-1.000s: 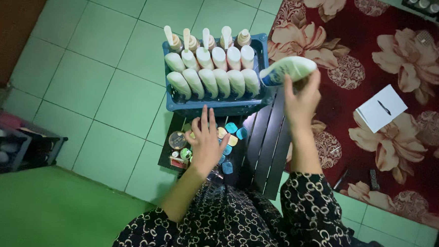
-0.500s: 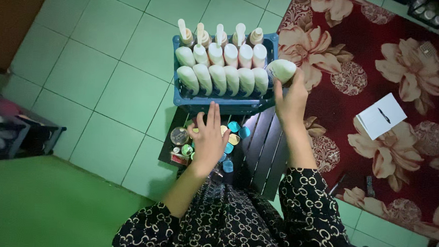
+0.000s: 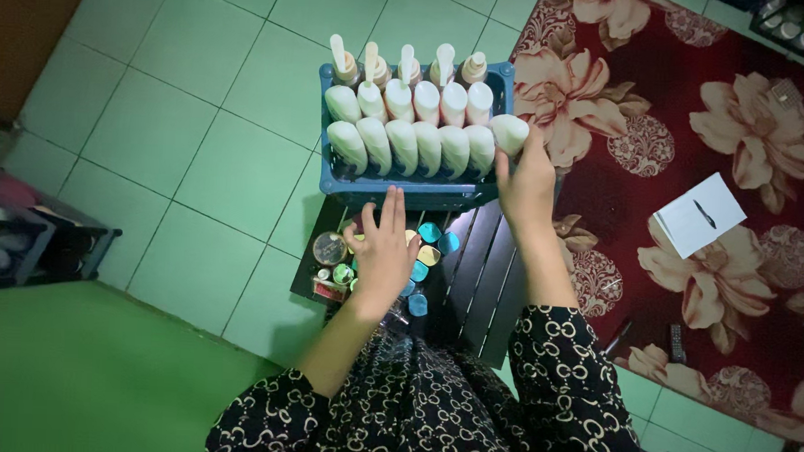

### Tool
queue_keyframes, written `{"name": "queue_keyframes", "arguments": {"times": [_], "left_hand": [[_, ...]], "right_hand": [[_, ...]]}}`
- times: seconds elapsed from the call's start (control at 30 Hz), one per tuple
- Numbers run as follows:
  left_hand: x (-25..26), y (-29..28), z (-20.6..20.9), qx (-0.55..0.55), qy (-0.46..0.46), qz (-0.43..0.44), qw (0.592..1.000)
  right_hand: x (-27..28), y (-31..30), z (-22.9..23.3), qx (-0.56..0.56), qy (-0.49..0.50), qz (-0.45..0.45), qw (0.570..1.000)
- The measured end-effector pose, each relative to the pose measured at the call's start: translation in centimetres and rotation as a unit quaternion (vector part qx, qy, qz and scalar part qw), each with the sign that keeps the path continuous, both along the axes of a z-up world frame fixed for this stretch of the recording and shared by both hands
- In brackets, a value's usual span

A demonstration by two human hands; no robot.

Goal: The person arranges white bottles into a blue plastic crate on a table, then places small round tins and other small items into the same crate. The person handles items one at a time and stacks them neatly inside the crate.

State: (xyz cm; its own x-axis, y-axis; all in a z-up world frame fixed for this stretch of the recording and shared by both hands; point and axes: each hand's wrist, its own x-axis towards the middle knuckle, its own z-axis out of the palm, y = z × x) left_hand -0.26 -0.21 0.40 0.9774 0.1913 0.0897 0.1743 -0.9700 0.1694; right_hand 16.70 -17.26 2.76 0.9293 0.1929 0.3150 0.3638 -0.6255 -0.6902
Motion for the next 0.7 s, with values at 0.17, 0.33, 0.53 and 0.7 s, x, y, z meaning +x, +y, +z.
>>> {"name": "queue_keyframes", "arguments": {"times": [0.17,0.33,0.53,0.7], "left_hand": [[0.00,0.04,0.08,0.003,0.007,-0.009,1.000],[0.08,0.01,0.23,0.001,0.008,-0.004,1.000],[0.11,-0.07,0.36,0.000,0.009,-0.002,1.000],[0.16,-0.12,0.32,-0.002,0.012,-0.002,1.000]], "right_hand": [[-0.01,-0.05,0.32,-0.011,0.025,0.010,1.000],[0.11,-0.03,0.30,-0.033,0.028,0.002,0.999],[-0.38,-0.41,0.31,-0.034,0.026,0.003,0.999],[-0.45,-0.58,0.01,-0.035,0.026,0.002,0.999]]}}
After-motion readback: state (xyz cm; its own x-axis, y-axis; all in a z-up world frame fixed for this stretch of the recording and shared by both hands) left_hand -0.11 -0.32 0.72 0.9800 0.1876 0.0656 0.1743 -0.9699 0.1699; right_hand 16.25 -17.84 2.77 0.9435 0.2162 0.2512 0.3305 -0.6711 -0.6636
